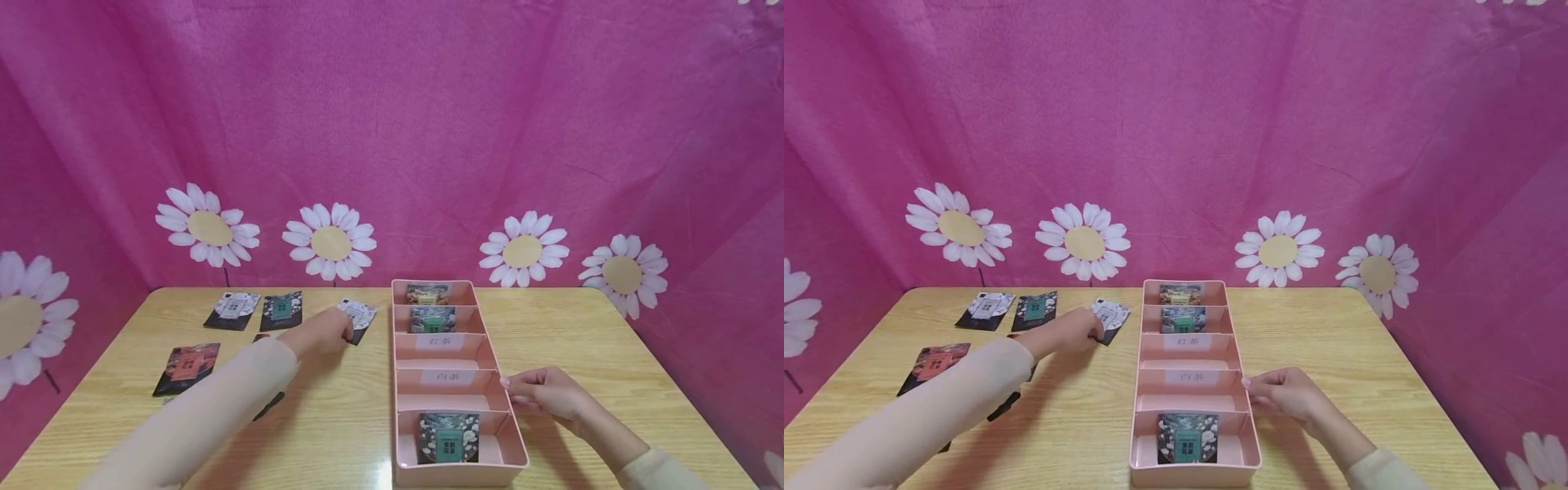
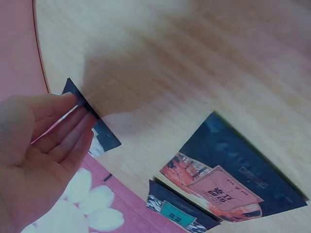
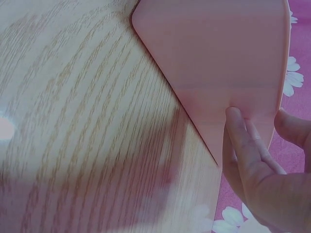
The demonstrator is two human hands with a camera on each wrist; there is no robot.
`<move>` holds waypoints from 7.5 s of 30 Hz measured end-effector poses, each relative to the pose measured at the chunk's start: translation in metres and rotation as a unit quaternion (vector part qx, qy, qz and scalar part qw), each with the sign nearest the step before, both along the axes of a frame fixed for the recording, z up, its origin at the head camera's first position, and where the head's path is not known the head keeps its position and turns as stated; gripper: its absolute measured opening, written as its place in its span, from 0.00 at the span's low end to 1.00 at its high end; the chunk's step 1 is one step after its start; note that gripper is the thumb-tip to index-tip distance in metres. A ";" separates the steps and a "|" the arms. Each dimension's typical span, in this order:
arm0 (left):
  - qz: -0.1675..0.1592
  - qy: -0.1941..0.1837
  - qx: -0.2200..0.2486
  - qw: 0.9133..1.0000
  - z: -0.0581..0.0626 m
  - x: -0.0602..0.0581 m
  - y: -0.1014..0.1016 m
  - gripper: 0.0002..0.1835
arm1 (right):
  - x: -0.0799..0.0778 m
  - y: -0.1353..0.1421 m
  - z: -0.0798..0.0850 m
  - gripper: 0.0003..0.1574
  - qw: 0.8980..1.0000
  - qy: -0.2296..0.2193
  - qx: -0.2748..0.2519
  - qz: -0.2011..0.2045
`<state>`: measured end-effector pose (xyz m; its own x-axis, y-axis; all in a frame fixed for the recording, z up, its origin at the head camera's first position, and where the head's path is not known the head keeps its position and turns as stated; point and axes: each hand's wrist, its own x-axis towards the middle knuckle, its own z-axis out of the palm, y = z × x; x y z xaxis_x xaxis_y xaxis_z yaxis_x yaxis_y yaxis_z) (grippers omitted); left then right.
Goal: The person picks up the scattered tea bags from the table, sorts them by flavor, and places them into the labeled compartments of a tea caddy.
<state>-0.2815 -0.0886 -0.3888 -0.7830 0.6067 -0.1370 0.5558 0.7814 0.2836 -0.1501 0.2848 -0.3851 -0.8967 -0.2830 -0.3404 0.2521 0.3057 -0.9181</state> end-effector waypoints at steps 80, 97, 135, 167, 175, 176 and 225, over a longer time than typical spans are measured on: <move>0.091 -0.072 0.057 0.992 -0.007 0.012 -0.027 0.11 | -0.001 0.001 -0.003 0.34 1.000 -0.003 -0.013 0.006; 0.127 -0.170 0.147 0.966 -0.001 0.016 -0.027 0.06 | -0.001 0.001 -0.001 0.34 1.000 -0.003 -0.006 0.010; 0.085 -0.266 0.163 0.946 0.064 0.041 -0.029 0.05 | 0.000 0.000 0.001 0.34 1.000 0.003 -0.009 0.009; 0.026 -0.138 0.188 0.972 0.108 0.053 -0.016 0.03 | 0.000 0.000 0.000 0.37 1.000 -0.001 0.003 0.002; 0.004 -0.113 0.170 0.979 0.124 0.051 -0.005 0.04 | -0.001 0.002 0.001 0.33 1.000 -0.001 -0.016 0.006; -0.001 -0.111 0.168 0.979 0.126 0.050 -0.003 0.04 | -0.001 0.002 0.001 0.33 1.000 -0.001 -0.017 0.006; -0.070 -0.154 0.136 0.976 0.079 0.067 0.106 0.05 | -0.001 0.001 0.001 0.35 1.000 -0.015 -0.015 0.001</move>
